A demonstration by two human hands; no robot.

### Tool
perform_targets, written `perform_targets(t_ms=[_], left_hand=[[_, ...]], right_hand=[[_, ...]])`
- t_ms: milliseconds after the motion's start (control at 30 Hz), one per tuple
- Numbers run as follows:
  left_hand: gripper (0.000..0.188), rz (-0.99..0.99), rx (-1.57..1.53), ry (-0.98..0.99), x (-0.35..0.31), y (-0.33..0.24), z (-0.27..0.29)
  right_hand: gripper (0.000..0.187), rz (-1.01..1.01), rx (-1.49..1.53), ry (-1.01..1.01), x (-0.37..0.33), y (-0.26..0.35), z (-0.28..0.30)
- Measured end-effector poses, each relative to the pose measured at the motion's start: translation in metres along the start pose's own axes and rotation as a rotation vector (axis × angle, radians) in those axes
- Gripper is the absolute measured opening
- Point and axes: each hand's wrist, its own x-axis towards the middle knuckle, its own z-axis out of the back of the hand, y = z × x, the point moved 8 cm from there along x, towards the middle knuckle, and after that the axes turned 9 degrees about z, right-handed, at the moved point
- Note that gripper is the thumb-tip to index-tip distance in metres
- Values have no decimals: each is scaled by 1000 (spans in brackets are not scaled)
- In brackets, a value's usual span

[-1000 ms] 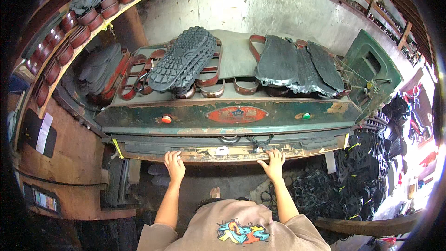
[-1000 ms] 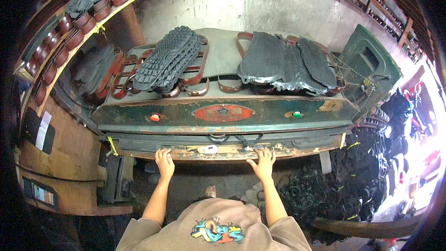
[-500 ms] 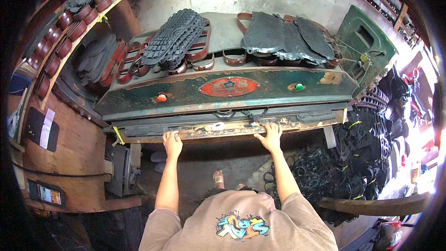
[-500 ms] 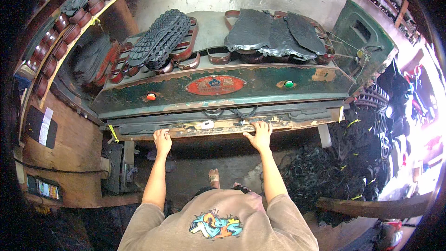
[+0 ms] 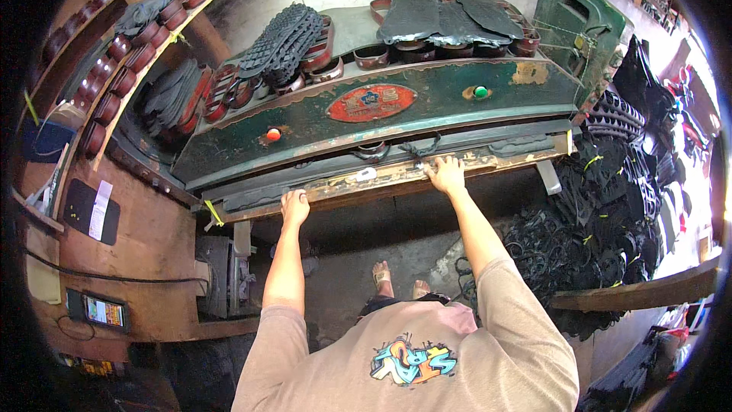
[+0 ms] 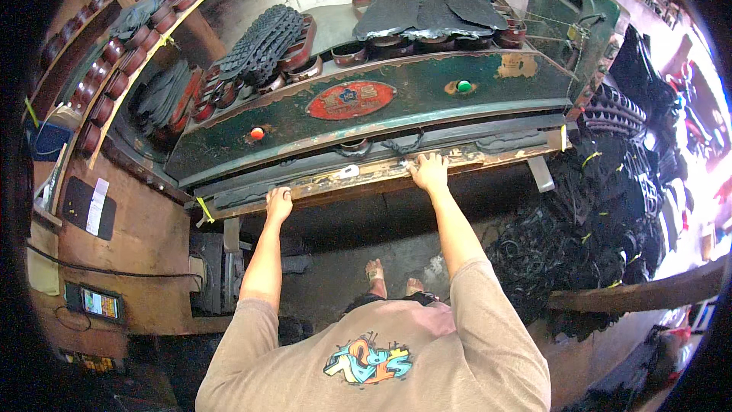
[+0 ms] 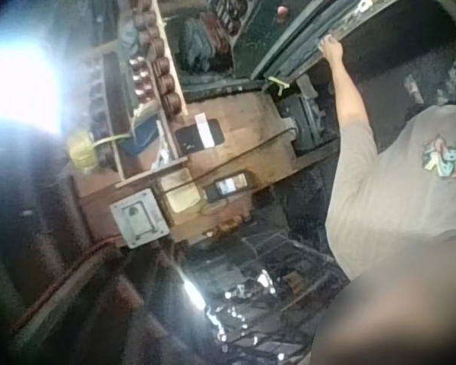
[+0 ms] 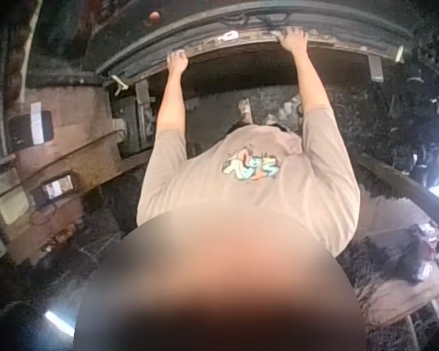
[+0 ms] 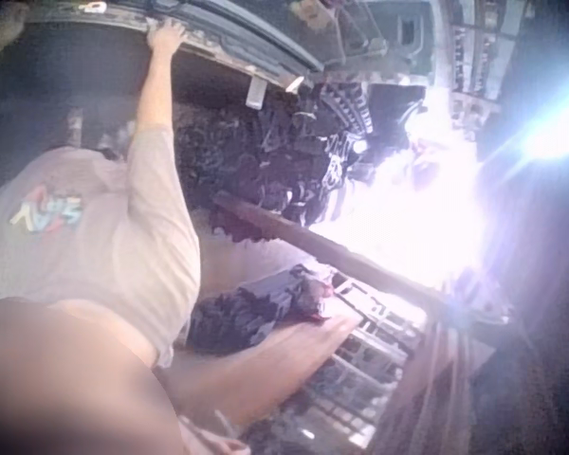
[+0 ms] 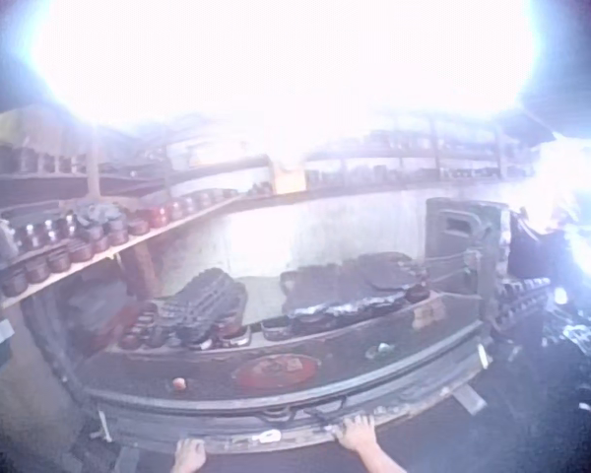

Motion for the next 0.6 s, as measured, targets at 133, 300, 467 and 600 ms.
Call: perform_targets(t_ms=[133, 300, 467, 600], left_hand=[[27, -7, -34, -25, -37, 9, -2], [26, -15, 130, 5, -91, -1, 3], [40, 87, 529, 435, -128, -11, 10], [44, -7, 339, 514, -148, -66, -1]], right_hand=[[46, 35, 45, -28, -26, -4, 0], [39, 58, 64, 137, -66, -10, 14], [57, 160, 83, 723, -93, 40, 45], [66, 592, 612, 140, -88, 159, 87]])
